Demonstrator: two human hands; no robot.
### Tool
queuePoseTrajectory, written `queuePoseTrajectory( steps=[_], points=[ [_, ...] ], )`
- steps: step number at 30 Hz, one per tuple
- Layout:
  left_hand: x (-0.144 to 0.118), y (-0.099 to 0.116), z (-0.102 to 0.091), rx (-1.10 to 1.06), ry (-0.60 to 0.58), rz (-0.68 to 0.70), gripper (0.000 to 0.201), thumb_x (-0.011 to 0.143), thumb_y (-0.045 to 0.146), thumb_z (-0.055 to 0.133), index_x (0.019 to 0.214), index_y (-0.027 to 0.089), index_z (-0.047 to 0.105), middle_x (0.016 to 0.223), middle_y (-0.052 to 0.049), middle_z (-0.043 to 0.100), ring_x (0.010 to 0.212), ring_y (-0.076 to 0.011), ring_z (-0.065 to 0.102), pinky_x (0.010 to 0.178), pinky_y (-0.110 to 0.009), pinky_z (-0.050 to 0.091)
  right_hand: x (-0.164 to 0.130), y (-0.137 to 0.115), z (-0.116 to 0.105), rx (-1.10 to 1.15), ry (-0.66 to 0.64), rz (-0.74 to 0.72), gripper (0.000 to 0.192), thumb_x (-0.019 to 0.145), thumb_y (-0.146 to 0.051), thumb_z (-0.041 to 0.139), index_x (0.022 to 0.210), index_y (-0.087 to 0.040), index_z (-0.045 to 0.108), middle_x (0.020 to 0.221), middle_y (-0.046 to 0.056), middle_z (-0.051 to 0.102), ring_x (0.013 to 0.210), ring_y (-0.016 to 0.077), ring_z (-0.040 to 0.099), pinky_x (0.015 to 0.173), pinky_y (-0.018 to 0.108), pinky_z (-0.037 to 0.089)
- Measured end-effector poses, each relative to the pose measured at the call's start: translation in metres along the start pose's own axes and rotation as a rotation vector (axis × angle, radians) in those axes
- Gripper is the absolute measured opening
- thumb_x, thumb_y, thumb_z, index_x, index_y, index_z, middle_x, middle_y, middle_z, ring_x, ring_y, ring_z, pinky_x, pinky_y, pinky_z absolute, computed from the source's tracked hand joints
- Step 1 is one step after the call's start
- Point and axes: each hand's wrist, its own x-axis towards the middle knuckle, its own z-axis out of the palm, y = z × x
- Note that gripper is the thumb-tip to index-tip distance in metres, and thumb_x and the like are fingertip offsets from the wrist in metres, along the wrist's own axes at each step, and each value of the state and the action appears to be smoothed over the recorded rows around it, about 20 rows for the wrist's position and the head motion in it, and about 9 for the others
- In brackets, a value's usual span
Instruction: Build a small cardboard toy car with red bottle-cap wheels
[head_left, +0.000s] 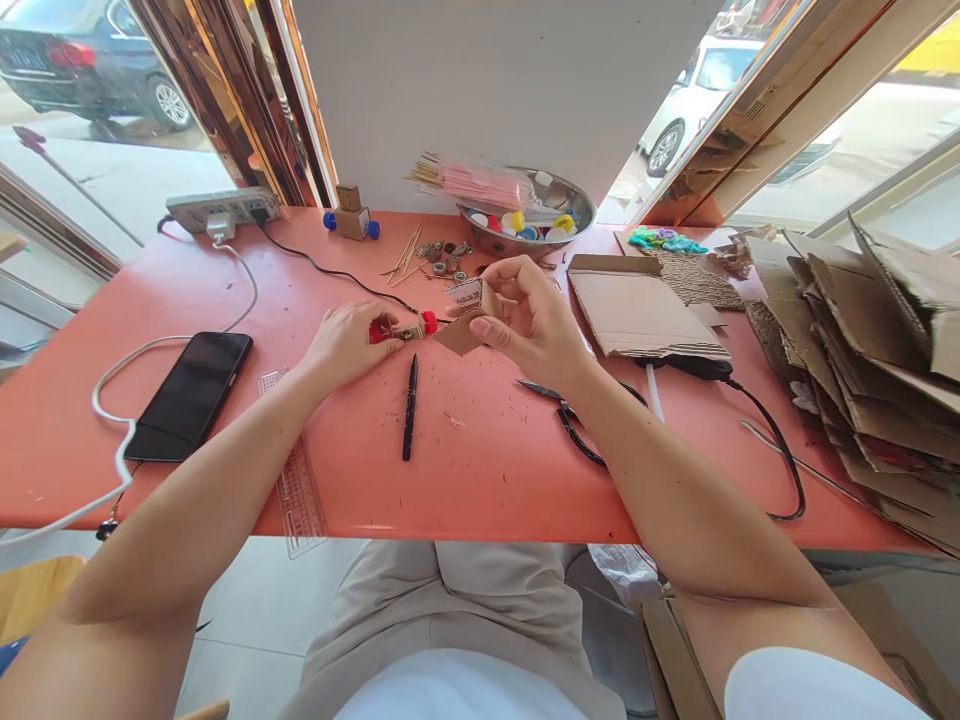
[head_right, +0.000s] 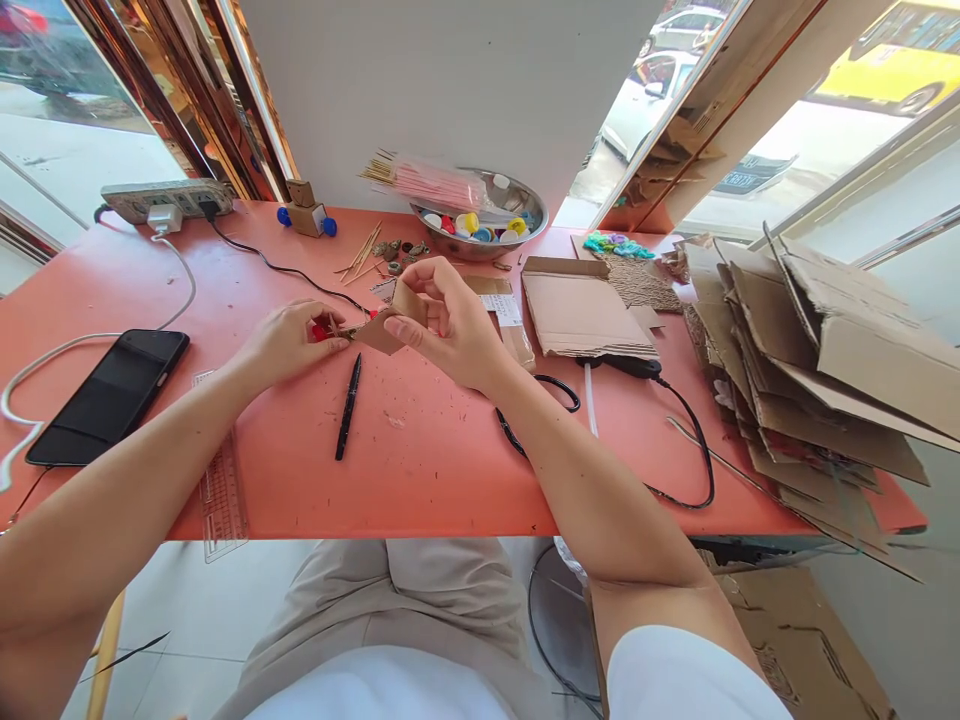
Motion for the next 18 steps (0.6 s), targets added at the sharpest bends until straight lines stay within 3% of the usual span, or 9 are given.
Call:
queuePoseTrajectory(
  steps=[4,8,14,18],
  points=[
    [0.002,-0.004,0.0,-0.117,0.044,-0.015,0.029,0.067,0.054,0.082,0.078,0.028,0.075,0.086,-0.007,0.079,0.083,-0.0299,0.066,0.081,-0.042,0.05,-0.001,0.004,0.0,-0.026,0.011,0.003,0.058,0.094,-0.081,0.07,0.111,-0.029,0.051,0.095,0.0,0.061,0.088,0.0187,0.064,0.078,0.036,0.066],
    [-0.002,0.007,-0.002,-0.223,0.022,0.003,0.025,0.07,0.048,0.081,0.083,0.027,0.078,0.085,-0.005,0.08,0.083,-0.0271,0.068,0.084,-0.04,0.052,-0.002,0.006,-0.002,-0.071,0.035,-0.002,0.057,0.095,-0.078,0.07,0.113,-0.027,0.054,0.111,0.005,0.068,0.1,0.0204,0.071,0.088,0.039,0.067],
    [-0.016,0.033,0.001,-0.307,0.001,0.076,0.031,0.073,0.044,0.085,0.096,0.024,0.077,0.095,-0.007,0.082,0.09,-0.0255,0.072,0.094,-0.041,0.057,-0.005,-0.004,-0.001,-0.302,-0.049,-0.071,0.032,0.101,-0.049,0.071,0.12,-0.026,0.061,0.125,0.013,0.075,0.112,0.0255,0.073,0.098,0.045,0.063],
    [-0.021,0.038,0.008,-0.331,-0.062,0.094,0.033,0.072,0.05,0.086,0.089,0.025,0.072,0.089,-0.005,0.079,0.083,-0.0239,0.069,0.091,-0.041,0.057,-0.006,-0.006,0.003,-0.396,-0.126,-0.094,0.024,0.099,-0.037,0.07,0.118,-0.025,0.061,0.127,0.014,0.075,0.115,0.0283,0.071,0.096,0.045,0.061]
  ],
)
